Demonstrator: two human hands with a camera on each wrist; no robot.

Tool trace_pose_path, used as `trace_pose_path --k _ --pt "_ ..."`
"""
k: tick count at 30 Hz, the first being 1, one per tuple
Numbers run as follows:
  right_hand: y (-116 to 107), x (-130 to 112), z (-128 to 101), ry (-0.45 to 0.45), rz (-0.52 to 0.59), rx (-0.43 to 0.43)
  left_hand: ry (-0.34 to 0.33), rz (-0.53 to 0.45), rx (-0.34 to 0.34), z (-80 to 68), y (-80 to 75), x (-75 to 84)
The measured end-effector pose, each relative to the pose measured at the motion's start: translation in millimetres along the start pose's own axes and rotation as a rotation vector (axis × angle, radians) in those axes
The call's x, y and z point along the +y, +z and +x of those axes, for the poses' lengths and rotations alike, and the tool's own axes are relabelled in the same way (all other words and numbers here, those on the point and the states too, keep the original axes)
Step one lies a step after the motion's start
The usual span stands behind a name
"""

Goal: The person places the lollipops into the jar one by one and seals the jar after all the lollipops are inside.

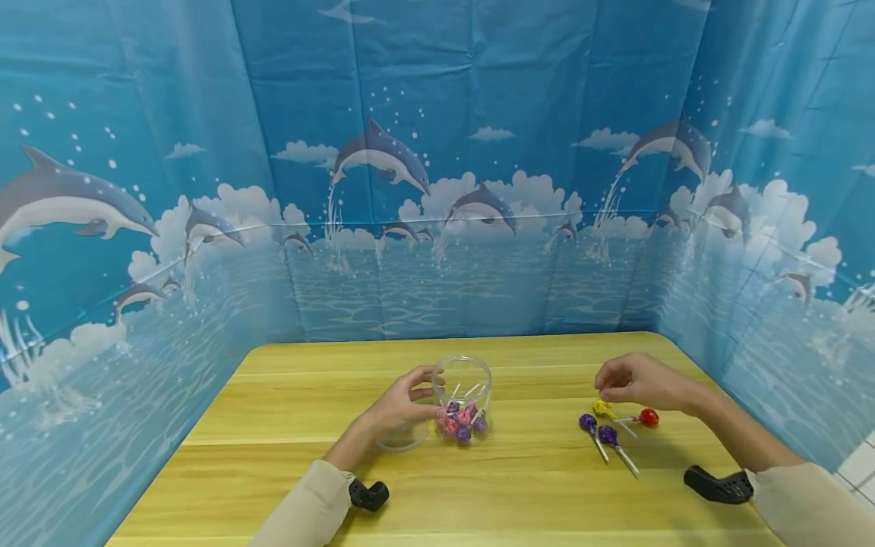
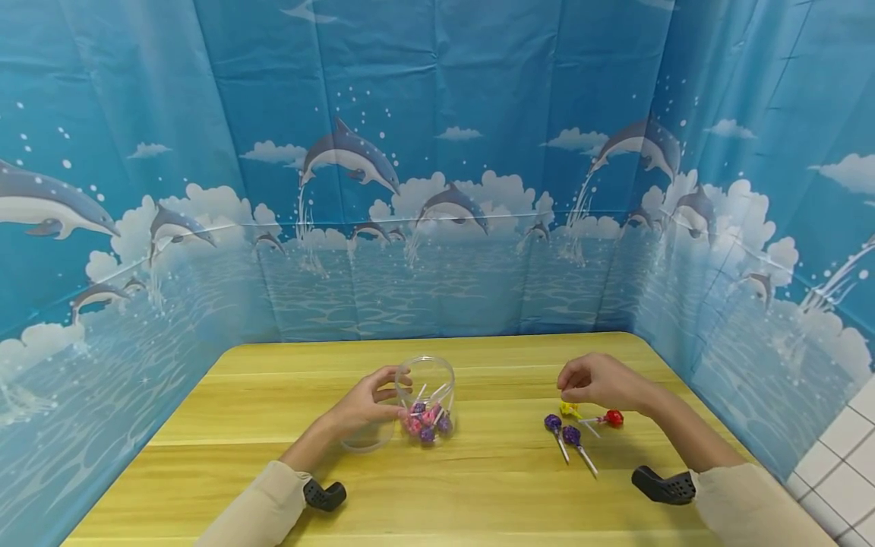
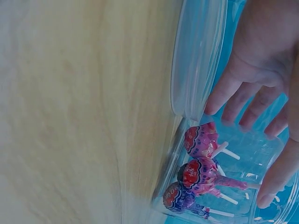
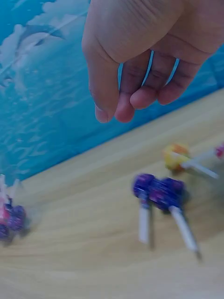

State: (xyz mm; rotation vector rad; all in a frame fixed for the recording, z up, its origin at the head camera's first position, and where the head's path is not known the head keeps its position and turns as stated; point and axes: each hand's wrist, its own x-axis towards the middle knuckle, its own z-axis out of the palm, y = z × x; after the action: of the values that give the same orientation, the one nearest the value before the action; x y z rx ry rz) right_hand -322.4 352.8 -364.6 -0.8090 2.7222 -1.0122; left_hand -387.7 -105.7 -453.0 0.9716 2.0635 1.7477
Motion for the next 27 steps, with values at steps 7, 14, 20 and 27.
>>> trace_pose_path --k 7,14,20,27 --pt "9.7 31.9 -18.9 0.082 0.037 0.03 -0.01 0.005 -0.003 0.5 -0.5 -0.9" --pt "16.6 56.2 -23.6 0.021 -0.014 0.078 -0.012 0.025 0.003 0.3 0.5 1.1" --pt "23.6 63.9 -22.6 -0.034 -0.114 0.124 -0.003 0.024 -0.003 0.9 0.0 -1.3" --pt "31.0 68.6 -19.5 -0.017 -0.249 0.143 0.002 0.026 0.004 0.3 -0.2 -1.4"
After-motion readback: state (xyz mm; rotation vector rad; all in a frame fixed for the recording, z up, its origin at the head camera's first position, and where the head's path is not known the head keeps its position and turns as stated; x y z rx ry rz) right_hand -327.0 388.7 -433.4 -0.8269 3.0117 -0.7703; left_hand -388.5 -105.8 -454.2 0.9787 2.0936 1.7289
